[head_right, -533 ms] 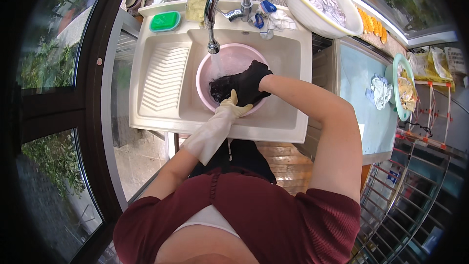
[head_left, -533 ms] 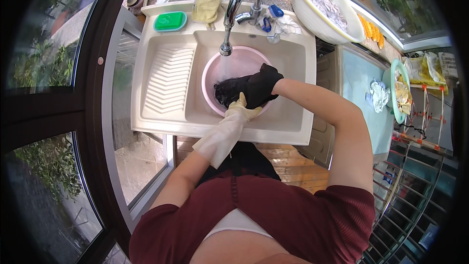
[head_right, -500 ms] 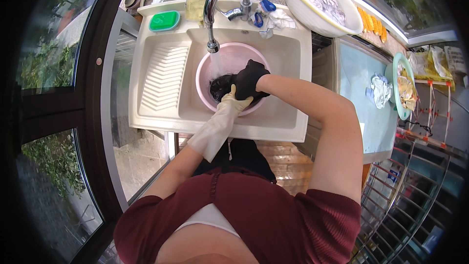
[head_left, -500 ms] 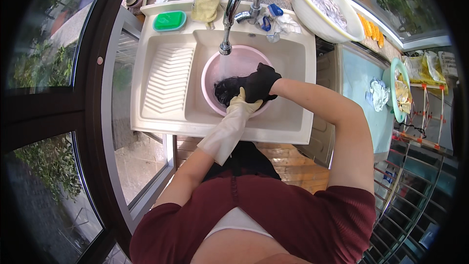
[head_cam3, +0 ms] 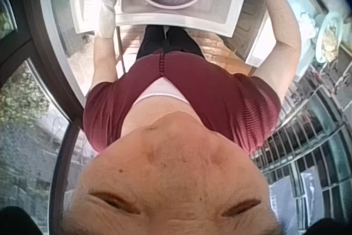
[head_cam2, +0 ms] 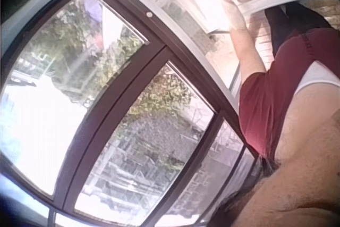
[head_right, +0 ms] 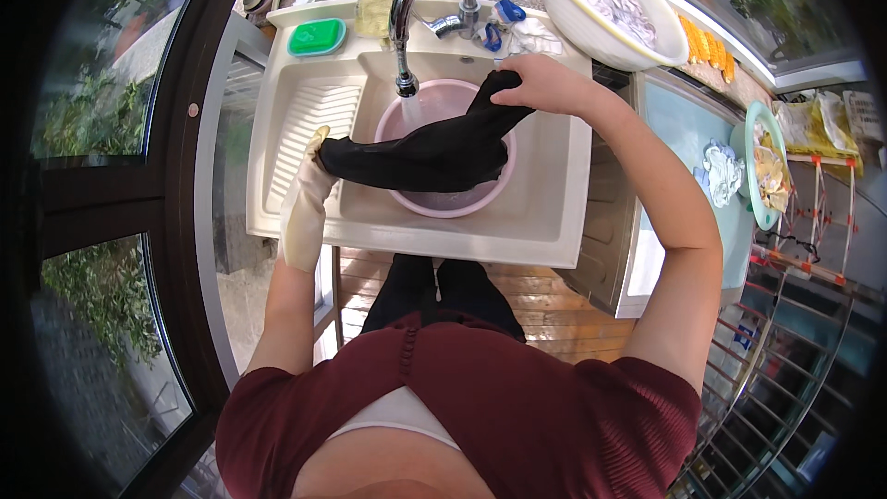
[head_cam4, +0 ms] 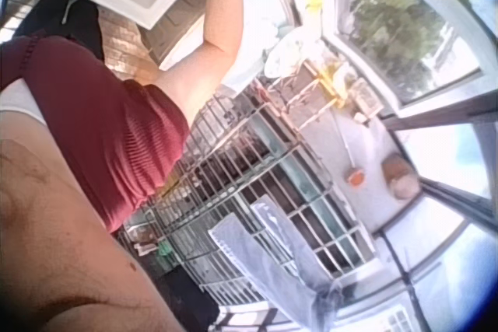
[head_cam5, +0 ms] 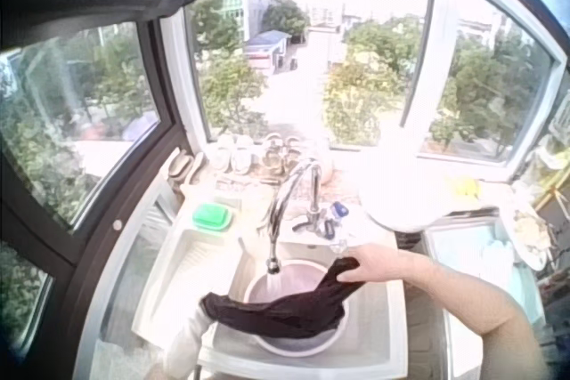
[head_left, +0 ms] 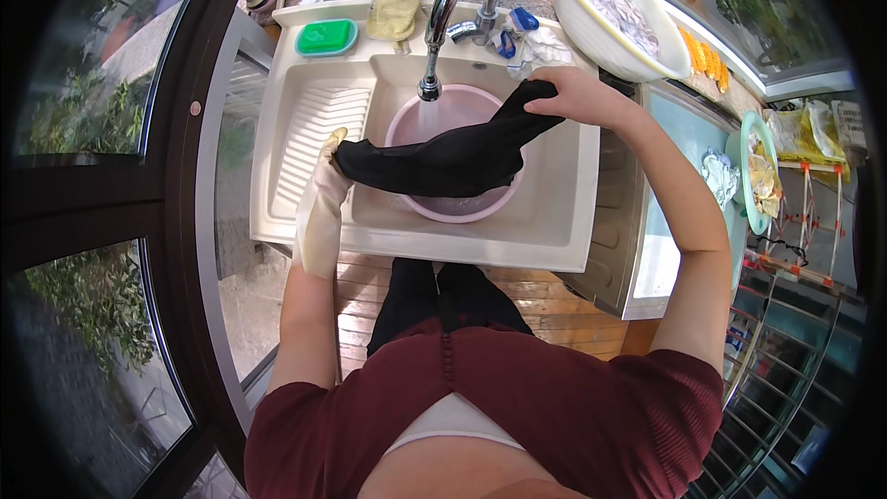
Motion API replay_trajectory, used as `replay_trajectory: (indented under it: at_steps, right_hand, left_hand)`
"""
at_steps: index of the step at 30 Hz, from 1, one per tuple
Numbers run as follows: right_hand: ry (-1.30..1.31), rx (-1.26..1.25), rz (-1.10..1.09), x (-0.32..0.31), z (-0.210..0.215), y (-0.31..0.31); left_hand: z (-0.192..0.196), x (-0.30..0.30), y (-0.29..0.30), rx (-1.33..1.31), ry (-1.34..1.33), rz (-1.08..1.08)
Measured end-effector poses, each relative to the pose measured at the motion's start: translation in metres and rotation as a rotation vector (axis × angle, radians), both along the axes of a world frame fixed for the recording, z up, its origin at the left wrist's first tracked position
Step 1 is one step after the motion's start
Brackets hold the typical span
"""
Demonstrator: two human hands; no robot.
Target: The person washes black garments by hand in a pink basin within a sink, scrubbing and rinsing them under running water while wearing a protective glove on one hand.
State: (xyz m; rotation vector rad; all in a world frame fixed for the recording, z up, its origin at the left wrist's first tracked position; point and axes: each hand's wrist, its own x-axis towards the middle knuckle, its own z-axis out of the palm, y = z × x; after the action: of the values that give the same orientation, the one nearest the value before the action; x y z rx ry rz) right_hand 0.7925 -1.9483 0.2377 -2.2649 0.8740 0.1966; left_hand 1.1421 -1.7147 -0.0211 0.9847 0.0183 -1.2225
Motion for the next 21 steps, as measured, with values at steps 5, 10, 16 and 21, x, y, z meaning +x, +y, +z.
replay_trajectory:
  at_steps: [5,10,16,21]
  right_hand:
    - [-0.41,-0.265,-0.396,-0.037,0.003,0.002]
    - [-0.277,-0.444,-0.382,-0.046,-0.164,0.003]
    - [-0.329,0.149,-0.231,0.04,-0.295,0.088]
    - [-0.874,0.668,-0.51,0.051,-0.351,0.109]
  left_hand:
    - [0.058,0.026,0.023,-0.058,0.096,-0.134]
    - [0.087,-0.025,0.009,-0.083,-0.22,-0.284]
    - [0.082,-0.105,-0.043,0.214,-0.266,-0.509]
    - [0.146,-0.184,-0.031,-0.208,-1.121,-0.864]
